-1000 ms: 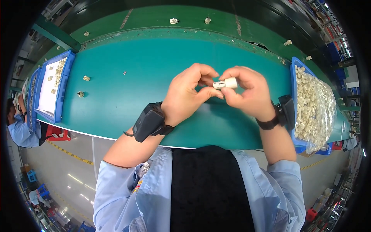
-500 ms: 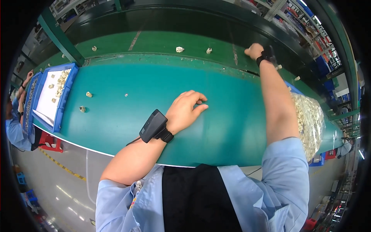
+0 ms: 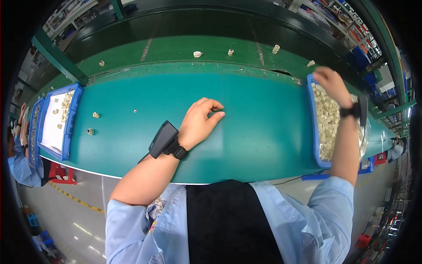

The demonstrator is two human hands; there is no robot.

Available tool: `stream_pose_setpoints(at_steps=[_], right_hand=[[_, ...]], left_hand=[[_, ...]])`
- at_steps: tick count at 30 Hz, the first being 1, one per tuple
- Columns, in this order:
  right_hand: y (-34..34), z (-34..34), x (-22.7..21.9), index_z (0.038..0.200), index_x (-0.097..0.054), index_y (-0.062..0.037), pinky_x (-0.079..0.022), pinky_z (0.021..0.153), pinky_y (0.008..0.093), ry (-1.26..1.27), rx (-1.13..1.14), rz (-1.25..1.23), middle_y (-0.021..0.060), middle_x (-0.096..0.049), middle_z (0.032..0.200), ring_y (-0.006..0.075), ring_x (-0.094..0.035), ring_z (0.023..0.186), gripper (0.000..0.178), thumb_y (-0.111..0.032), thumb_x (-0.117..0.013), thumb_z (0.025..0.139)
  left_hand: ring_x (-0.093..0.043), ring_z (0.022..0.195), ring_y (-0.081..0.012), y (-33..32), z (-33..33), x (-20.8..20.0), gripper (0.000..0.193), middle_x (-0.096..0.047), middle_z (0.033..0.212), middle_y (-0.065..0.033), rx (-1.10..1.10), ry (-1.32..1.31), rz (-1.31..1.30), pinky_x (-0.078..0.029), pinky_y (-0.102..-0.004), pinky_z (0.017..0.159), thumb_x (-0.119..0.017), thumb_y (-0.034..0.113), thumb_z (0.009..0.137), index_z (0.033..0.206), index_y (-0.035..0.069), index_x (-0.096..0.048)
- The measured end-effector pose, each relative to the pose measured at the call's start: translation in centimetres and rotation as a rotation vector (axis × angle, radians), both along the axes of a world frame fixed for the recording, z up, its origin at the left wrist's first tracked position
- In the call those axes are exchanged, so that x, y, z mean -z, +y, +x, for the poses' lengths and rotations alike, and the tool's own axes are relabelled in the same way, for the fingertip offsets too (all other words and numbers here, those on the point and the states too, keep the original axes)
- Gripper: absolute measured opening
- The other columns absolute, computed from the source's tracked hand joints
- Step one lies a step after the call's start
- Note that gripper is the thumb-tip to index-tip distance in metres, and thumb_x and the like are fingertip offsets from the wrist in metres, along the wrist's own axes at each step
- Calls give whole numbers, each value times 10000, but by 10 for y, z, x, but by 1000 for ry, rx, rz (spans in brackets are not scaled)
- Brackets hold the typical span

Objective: The person assembles components by hand, picking up a base from the conveyor belt and a cap from a blue tray, fitting them together, and placing the completed assembly back onto the belt.

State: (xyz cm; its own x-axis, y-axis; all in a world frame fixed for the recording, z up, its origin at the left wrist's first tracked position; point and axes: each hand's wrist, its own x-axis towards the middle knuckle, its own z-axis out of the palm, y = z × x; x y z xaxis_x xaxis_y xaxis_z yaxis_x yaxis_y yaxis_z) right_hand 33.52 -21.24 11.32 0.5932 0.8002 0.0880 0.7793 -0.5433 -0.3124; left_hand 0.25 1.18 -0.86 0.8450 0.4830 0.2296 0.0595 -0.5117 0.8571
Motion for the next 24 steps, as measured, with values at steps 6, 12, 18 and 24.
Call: stream_pose_setpoints(at_steps=[6, 12, 18, 24], right_hand=[[-116, -59, 56, 1058, -565, 4, -468, 668, 307, -64, 303, -117, 147, -594, 875, 219, -587, 746, 309, -190, -586, 818], [-127, -64, 87, 1070, -552, 6, -469, 683, 326, -48, 330, 70, 163, -583, 922, 246, -586, 769, 300, -145, -579, 812], [-119, -78, 82, 1057, -557, -5, -466, 690, 316, 66, 397, 203, 155, -580, 916, 237, -583, 797, 272, -102, -566, 803], [-111, -74, 75, 1059, -563, -10, -466, 670, 312, -43, 175, 209, 171, -579, 919, 247, -587, 758, 291, -109, -595, 787]], left_hand=[[-543, 886, -297, 33, 77, -11, 285, -554, 946, -124, -36, -75, 370, -448, -389, 759, -661, 214, 733, 966, 74, -574], [-518, 989, -340, 62, 186, -10, 335, -545, 1040, -156, -314, -117, 396, -442, -413, 836, -663, 231, 735, 1027, 87, -585], [-576, 876, -310, 68, 202, 5, 258, -602, 927, -142, -169, 73, 480, -475, -377, 758, -646, 192, 752, 969, 55, -616], [-606, 728, -191, 22, 146, -32, 284, -635, 808, -102, 19, 33, 202, -473, -298, 675, -653, 221, 772, 994, 49, -616]])
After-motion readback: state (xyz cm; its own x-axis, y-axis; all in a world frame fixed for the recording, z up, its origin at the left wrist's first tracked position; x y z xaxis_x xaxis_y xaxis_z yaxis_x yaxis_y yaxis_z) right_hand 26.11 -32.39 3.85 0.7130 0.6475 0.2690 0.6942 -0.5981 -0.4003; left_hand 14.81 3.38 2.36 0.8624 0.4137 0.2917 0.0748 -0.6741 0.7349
